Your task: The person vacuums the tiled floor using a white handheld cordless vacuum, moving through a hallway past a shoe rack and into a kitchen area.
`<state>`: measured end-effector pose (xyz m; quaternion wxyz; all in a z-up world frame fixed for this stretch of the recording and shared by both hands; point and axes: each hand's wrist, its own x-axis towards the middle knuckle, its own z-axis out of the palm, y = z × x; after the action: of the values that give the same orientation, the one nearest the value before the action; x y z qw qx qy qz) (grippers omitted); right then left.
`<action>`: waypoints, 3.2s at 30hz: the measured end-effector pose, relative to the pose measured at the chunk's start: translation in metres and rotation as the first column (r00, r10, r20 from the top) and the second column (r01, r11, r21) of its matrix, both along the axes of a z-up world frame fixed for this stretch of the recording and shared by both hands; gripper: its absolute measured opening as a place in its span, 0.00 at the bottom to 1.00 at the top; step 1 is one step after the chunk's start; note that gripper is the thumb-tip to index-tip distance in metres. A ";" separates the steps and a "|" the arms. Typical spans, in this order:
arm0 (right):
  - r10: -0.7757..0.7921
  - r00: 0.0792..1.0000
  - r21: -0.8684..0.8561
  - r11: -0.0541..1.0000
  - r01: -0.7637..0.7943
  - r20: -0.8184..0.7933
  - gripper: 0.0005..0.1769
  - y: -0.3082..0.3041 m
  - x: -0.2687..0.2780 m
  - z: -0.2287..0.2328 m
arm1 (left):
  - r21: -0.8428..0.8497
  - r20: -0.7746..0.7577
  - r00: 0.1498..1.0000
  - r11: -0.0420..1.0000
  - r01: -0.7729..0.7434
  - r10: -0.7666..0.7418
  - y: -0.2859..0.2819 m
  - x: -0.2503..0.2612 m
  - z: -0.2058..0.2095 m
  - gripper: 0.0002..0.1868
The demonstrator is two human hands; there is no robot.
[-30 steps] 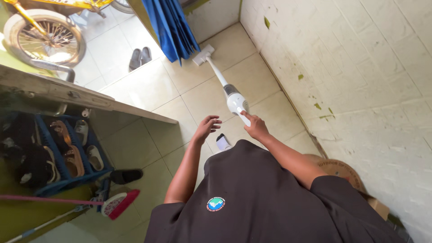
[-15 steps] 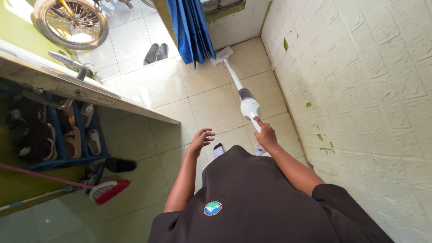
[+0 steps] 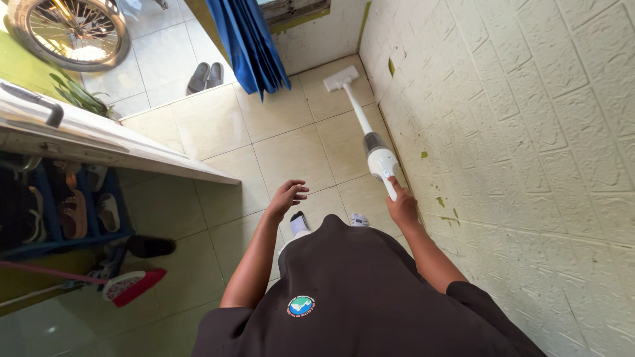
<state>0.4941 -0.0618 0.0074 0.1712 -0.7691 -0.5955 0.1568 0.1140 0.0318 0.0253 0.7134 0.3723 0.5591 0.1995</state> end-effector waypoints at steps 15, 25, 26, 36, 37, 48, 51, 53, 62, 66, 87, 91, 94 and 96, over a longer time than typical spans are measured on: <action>0.039 0.999 0.049 0.998 -0.039 0.005 0.36 0.048 0.023 -0.011 | -0.044 -0.016 0.994 0.993 -0.111 0.111 -0.038 0.011 0.000 0.20; -0.066 0.984 -0.045 0.997 0.059 -0.165 0.37 0.105 0.047 0.000 | -0.050 -0.061 0.982 0.982 -0.181 0.177 -0.054 -0.011 -0.004 0.20; -0.108 0.964 0.030 0.992 0.119 -0.242 0.37 0.108 0.047 0.001 | -0.054 -0.048 0.985 0.984 -0.170 0.167 -0.054 -0.009 -0.005 0.19; -0.400 0.460 -0.157 0.863 0.481 -0.793 0.30 0.069 0.054 0.000 | -0.035 -0.045 0.995 0.995 -0.095 0.094 -0.039 -0.008 0.001 0.19; -0.406 0.458 -0.159 0.859 0.488 -0.791 0.30 0.061 0.057 0.001 | -0.038 -0.044 0.995 0.995 -0.088 0.086 -0.039 -0.007 0.001 0.19; -0.352 0.697 -0.286 0.934 0.214 -0.625 0.37 -0.024 0.048 0.182 | -0.020 -0.029 0.995 0.995 0.094 -0.094 -0.007 0.043 0.012 0.21; -0.342 0.691 -0.349 0.927 0.138 -0.637 0.37 -0.029 0.029 0.222 | 0.001 -0.029 0.992 0.992 0.125 -0.125 -0.002 0.050 0.018 0.21; -0.244 0.696 -0.270 0.960 0.075 -0.676 0.35 -0.026 0.016 0.229 | 0.005 -0.021 0.993 0.993 0.115 -0.115 -0.001 0.049 0.021 0.21; -0.163 0.664 -0.224 0.975 -0.007 -0.729 0.34 0.021 -0.018 0.163 | -0.033 -0.039 0.999 0.999 -0.006 0.005 -0.025 0.009 0.002 0.21; -0.131 0.635 -0.143 0.989 0.032 -0.762 0.36 0.042 -0.028 0.119 | -0.048 -0.024 0.997 0.996 -0.071 0.070 -0.039 -0.009 -0.011 0.20; -0.082 0.490 -0.154 0.982 -0.107 -0.868 0.37 0.110 -0.089 0.062 | -0.039 -0.022 0.973 0.972 -0.230 0.229 -0.074 -0.048 -0.010 0.20; -0.027 0.526 -0.163 0.963 -0.215 -0.850 0.36 0.110 -0.077 0.088 | -0.034 -0.022 0.971 0.970 -0.240 0.240 -0.080 -0.053 -0.013 0.20; -0.096 0.582 -0.308 0.910 -0.278 -0.808 0.37 0.095 -0.076 0.118 | -0.045 -0.007 0.967 0.966 -0.253 0.253 -0.079 -0.055 -0.014 0.20; -0.145 0.529 -0.333 0.901 -0.280 -0.836 0.38 0.077 -0.084 0.132 | -0.057 -0.006 0.963 0.961 -0.270 0.270 -0.079 -0.057 -0.013 0.20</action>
<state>0.4101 0.0155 0.1396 0.2579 -0.5889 -0.4175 0.6422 0.0570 -0.0474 0.0121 0.6905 0.2717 0.6096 0.2790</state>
